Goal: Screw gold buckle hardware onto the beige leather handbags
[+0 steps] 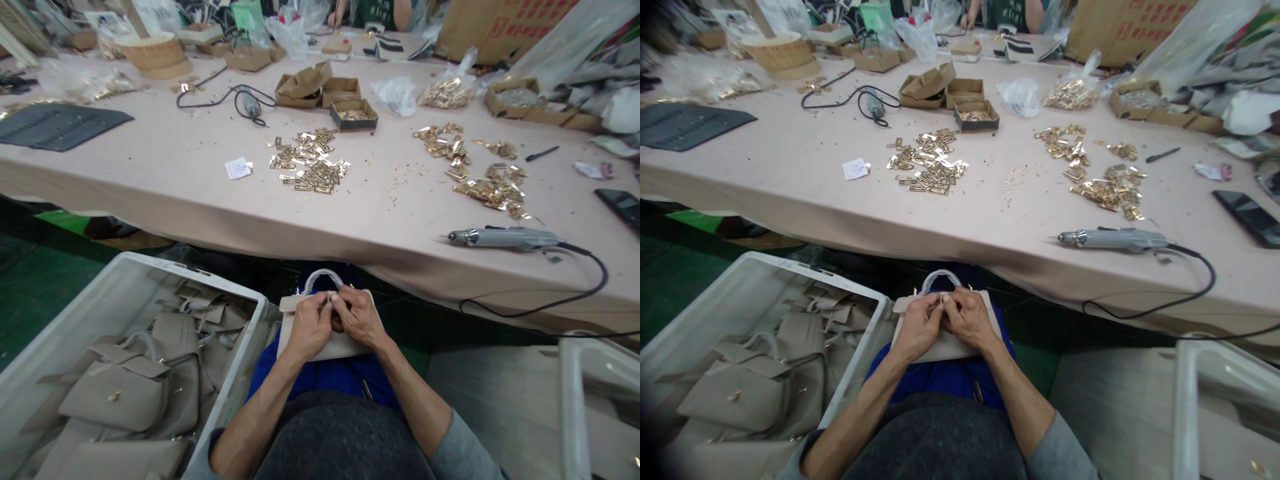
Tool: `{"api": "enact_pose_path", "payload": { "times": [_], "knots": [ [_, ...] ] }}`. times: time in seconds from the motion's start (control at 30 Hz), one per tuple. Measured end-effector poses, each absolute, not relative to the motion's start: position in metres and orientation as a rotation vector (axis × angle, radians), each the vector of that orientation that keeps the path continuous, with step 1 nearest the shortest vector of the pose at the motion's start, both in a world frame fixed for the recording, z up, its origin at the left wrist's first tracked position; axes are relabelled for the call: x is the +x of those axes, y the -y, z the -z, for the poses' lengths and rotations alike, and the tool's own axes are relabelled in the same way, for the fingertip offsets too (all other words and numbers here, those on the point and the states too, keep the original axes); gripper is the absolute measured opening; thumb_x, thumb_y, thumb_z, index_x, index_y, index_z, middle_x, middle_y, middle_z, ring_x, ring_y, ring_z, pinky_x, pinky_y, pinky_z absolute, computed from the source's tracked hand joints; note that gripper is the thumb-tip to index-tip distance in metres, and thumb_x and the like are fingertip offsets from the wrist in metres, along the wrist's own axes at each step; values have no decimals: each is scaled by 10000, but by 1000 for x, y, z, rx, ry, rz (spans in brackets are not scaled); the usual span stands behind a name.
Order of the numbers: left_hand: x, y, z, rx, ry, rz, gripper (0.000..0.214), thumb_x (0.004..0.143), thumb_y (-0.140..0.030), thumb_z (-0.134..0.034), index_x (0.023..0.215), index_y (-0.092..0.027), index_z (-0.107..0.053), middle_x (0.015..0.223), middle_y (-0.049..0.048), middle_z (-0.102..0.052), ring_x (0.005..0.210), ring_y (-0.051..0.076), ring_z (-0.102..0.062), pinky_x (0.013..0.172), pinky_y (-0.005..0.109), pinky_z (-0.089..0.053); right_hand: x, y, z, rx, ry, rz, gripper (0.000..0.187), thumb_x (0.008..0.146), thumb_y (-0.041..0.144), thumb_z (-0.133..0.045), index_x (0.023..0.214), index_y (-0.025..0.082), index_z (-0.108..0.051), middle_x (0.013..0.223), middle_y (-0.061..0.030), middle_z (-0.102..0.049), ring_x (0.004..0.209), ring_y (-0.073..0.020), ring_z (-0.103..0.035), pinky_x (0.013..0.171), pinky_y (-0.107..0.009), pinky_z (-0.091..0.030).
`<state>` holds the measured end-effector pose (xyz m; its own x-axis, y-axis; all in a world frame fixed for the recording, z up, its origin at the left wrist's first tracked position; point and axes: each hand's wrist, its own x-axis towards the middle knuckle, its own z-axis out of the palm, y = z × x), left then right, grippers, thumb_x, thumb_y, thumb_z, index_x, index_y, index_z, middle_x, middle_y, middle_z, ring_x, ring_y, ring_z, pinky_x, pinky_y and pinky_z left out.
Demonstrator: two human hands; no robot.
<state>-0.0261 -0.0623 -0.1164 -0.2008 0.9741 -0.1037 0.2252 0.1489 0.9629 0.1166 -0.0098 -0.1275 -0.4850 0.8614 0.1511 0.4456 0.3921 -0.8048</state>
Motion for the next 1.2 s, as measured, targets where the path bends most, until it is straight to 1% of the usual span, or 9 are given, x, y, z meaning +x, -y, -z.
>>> {"api": "enact_pose_path", "payload": {
  "times": [0.17,0.3,0.43,0.5,0.6,0.67,0.83,1.03,1.2],
  "knots": [
    [-14,62,132,807,-1440,-1191,331,859,-384,-686,1099,-173,-770,878,76,-777,526,178,-641,517,280,-527,117,10,128,-1313,1980,-1077,502,1019,442,-447,592,191,-533,559,7,-492,541,-125,-441,560,-266,-330],
    [-12,56,139,678,-1381,-1244,317,790,-382,-753,988,-139,-802,747,81,-765,562,219,-695,569,327,-597,116,11,127,-1426,2038,-1027,518,1016,456,-447,581,191,-543,543,-5,-530,525,-131,-450,557,-271,-315],
    [-13,54,140,742,-1431,-1269,220,812,-322,-723,910,-149,-815,822,93,-790,675,236,-739,647,320,-614,112,11,127,-1529,2188,-759,485,1012,429,-489,596,192,-571,572,-35,-591,510,-135,-460,573,-297,-280],
    [-14,53,141,750,-1452,-1261,191,812,-291,-709,888,-151,-813,824,93,-793,685,238,-744,637,311,-611,111,9,129,-1560,2257,-678,466,1006,425,-514,607,196,-589,595,-54,-625,525,-147,-494,577,-303,-272],
    [-14,52,143,707,-1460,-1231,179,794,-274,-710,877,-144,-800,721,86,-772,595,226,-723,556,294,-592,110,3,133,-1582,2308,-648,481,1029,438,-479,634,208,-629,634,-68,-667,566,-166,-549,581,-304,-273],
    [-14,50,145,678,-1464,-1211,195,790,-288,-721,887,-132,-787,632,75,-740,513,210,-690,503,283,-571,111,-2,135,-1585,2299,-675,491,1046,448,-443,667,214,-648,653,-62,-675,580,-168,-557,580,-302,-275],
    [-15,49,153,660,-1494,-1194,221,793,-331,-729,830,-114,-749,504,50,-664,397,161,-607,419,229,-500,115,-11,142,-1381,2294,-802,312,996,423,-568,796,214,-685,775,-36,-696,687,-160,-593,633,-269,-331],
    [-22,44,169,600,-1461,-1136,226,652,-250,-776,816,-102,-727,583,62,-690,386,153,-597,369,218,-455,114,-22,168,-1387,2147,-1116,356,967,402,-601,708,177,-693,660,-4,-660,613,-132,-556,592,-243,-326],
    [-25,35,178,566,-1521,-1096,130,597,-174,-734,698,-109,-684,485,33,-627,308,125,-505,309,195,-341,112,-26,179,-1399,2142,-1174,377,961,414,-596,692,165,-682,640,-5,-657,600,-125,-548,583,-235,-317]
  ]
}}
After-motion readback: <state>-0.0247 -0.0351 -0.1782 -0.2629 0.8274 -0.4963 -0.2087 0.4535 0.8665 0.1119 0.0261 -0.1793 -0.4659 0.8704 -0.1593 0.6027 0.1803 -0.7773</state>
